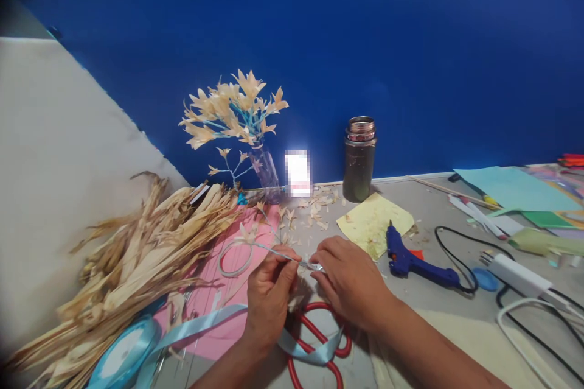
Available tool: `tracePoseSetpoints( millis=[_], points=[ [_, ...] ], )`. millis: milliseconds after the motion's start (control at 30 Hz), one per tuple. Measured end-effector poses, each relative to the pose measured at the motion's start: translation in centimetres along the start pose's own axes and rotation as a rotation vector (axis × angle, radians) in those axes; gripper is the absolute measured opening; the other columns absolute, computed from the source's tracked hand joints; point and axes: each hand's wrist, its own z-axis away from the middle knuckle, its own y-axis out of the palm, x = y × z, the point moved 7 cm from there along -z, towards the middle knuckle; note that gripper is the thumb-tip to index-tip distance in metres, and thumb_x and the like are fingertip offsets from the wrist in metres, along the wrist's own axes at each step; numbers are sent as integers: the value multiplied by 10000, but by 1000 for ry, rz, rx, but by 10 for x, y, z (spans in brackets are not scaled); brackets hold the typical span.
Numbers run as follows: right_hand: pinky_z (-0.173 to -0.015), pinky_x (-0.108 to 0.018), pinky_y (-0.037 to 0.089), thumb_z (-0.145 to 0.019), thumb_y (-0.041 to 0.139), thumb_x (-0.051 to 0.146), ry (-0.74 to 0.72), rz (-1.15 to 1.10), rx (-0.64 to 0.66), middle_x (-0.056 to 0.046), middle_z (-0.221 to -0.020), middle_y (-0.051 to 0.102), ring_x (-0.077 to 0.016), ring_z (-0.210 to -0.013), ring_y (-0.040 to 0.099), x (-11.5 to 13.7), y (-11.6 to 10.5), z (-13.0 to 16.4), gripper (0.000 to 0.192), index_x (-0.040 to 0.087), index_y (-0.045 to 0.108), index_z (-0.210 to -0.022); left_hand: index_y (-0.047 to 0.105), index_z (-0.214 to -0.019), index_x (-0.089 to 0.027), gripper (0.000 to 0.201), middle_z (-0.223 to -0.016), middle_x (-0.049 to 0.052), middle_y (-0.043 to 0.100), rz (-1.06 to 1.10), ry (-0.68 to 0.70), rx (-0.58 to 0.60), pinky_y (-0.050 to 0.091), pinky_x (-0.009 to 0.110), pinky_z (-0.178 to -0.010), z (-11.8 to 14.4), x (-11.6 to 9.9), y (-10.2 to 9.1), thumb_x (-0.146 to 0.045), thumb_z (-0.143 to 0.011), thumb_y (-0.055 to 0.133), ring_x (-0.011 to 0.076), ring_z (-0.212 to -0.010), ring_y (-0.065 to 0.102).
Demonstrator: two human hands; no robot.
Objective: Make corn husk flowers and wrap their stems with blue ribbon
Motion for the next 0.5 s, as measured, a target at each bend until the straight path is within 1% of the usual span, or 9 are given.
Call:
tracePoseSetpoints(
  millis=[100,167,267,333,400,500],
  points=[
    [-783,-382,478,-925,591,222,15,-8,8,-96,-1029,669,-264,-934,607,-4,3,1,143,196,650,-1053,656,-781,-185,238,-589,-40,520,49,-27,16,351,215,-490,-5,3,-1,-415,-815,705,86,-480,426],
    [-799,-382,484,-914,620,227,26,-24,2,-90,-1023,674,-262,-943,612,-5,3,2,148,200,645,-1057,655,-815,-181,265,-549,-54,485,80,-60,10,339,205,-493,-8,7,-3,-441,-824,700,82,-477,421],
    [-807,-376,481,-900,652,237,39,-55,-31,-82,-1010,675,-255,-943,616,-4,2,2,186,204,635,-1083,649,-812,-172,307,-526,-61,467,109,-106,13,330,195,-499,-9,12,-4,-472,-812,717,74,-476,411],
    [-784,-367,474,-906,644,243,50,-61,-40,-74,-980,675,-247,-913,619,-3,1,2,162,207,640,-1064,646,-811,-170,335,-519,-61,469,119,-130,23,318,190,-493,-9,14,-2,-493,-795,734,72,-473,407],
    [-740,-351,462,-916,630,257,72,-56,-26,-62,-909,675,-237,-851,621,-3,1,2,105,205,653,-1004,646,-826,-171,361,-507,-64,467,142,-153,33,296,185,-479,-8,15,-1,-517,-784,741,71,-466,398],
    [-685,-328,443,-932,606,269,113,-58,0,-42,-817,679,-216,-760,623,-7,3,2,93,203,669,-944,640,-849,-174,380,-504,-71,465,227,-177,28,289,180,-477,-9,17,-1,-527,-769,756,65,-457,383]
  ],
)
